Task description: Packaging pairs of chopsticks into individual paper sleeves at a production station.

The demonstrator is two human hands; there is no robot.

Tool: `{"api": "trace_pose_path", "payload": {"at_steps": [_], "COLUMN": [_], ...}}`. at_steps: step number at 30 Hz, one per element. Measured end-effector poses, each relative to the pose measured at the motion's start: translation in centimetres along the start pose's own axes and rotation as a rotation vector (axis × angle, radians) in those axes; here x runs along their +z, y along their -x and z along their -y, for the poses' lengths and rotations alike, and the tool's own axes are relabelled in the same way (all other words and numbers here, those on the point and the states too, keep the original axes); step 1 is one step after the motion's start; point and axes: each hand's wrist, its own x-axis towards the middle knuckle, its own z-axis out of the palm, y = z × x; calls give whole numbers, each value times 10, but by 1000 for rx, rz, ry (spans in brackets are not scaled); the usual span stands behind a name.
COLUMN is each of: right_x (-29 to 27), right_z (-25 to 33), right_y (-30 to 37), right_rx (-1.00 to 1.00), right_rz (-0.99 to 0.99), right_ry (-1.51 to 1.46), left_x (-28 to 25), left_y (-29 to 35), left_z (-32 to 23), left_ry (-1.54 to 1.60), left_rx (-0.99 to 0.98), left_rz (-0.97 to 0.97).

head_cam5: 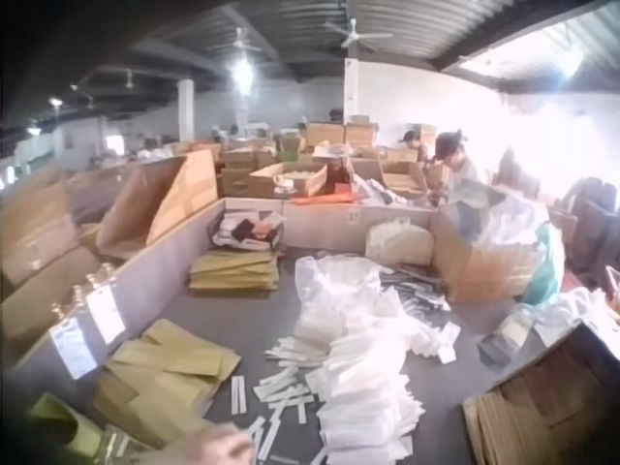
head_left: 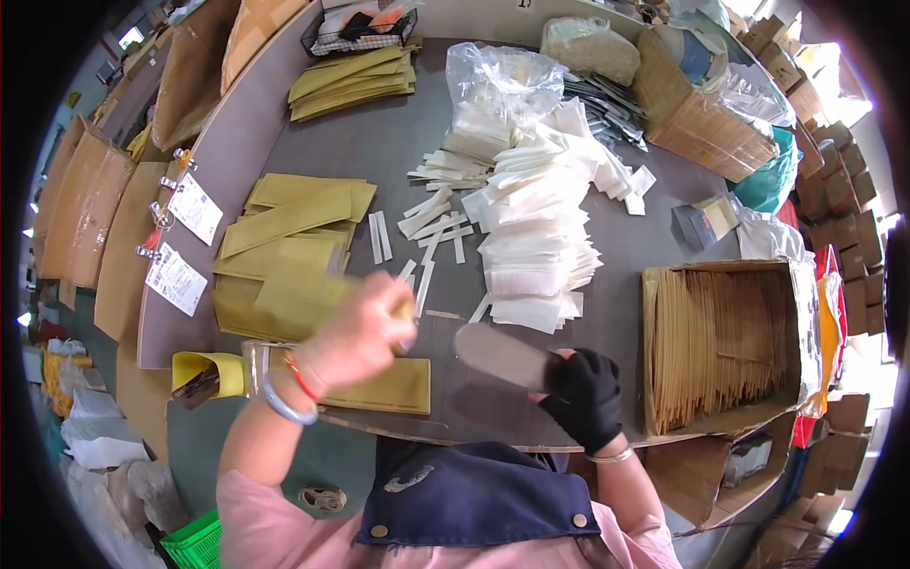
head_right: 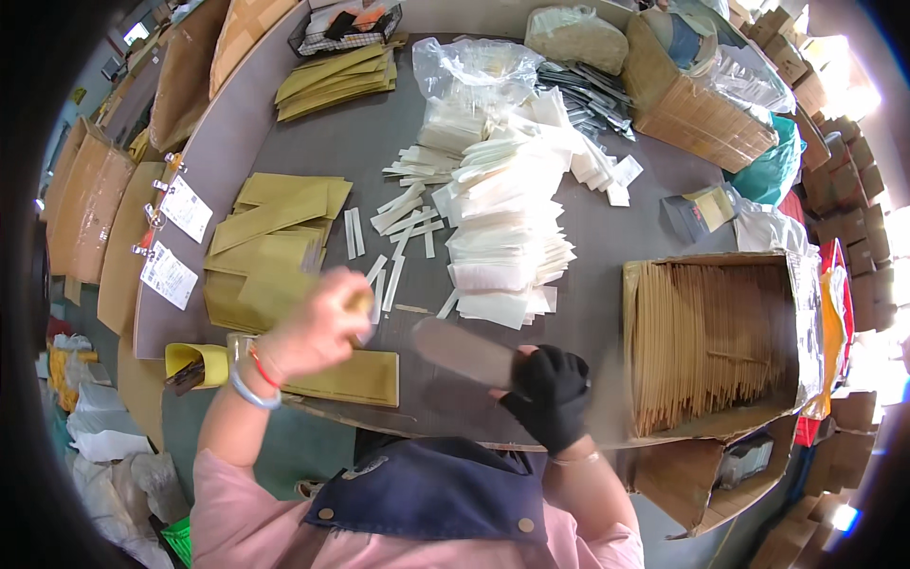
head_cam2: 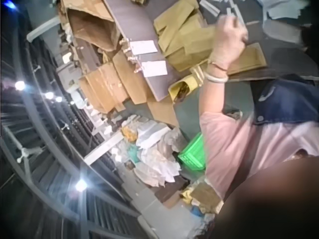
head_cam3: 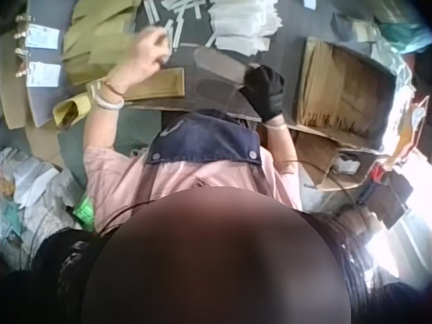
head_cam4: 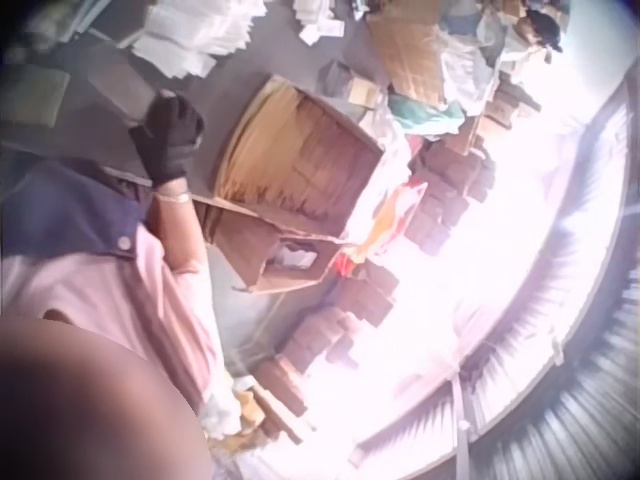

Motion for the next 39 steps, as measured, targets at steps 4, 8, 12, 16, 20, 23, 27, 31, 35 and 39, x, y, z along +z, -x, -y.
{"api": "trace_pose_path", "payload": {"at_steps": [4,8,12,16,20,23,27,31,35,39], "right_x": [-8,-2,-3,20,80,75,35,-20,-53,-89], "right_z": [7,17,21,19,48,52,11,-34,-139,-186], "right_y": [-2,-1,-5,-5,-19,-27,-17,10,83,109], "right_rx": [83,12,-43,-74,-186,-264,-120,211,497,765], "right_rz": [33,92,154,263,245,154,-86,-231,-528,-371], "right_ry": [103,132,138,62,-84,-139,-19,63,174,435], "left_x": [35,129,145,142,136,136,133,142,137,127], "left_y": [27,58,67,67,61,48,1,-9,-7,-24], "left_z": [10,-44,-37,-38,-41,-24,19,35,20,-7], "left_ry": [-237,-4,189,196,175,224,28,6,23,149], "left_rx": [-388,-699,-682,-724,-708,-642,-686,-712,-644,-495], "left_rz": [-364,-287,-416,-375,-339,-406,-490,-404,-305,-515]}}
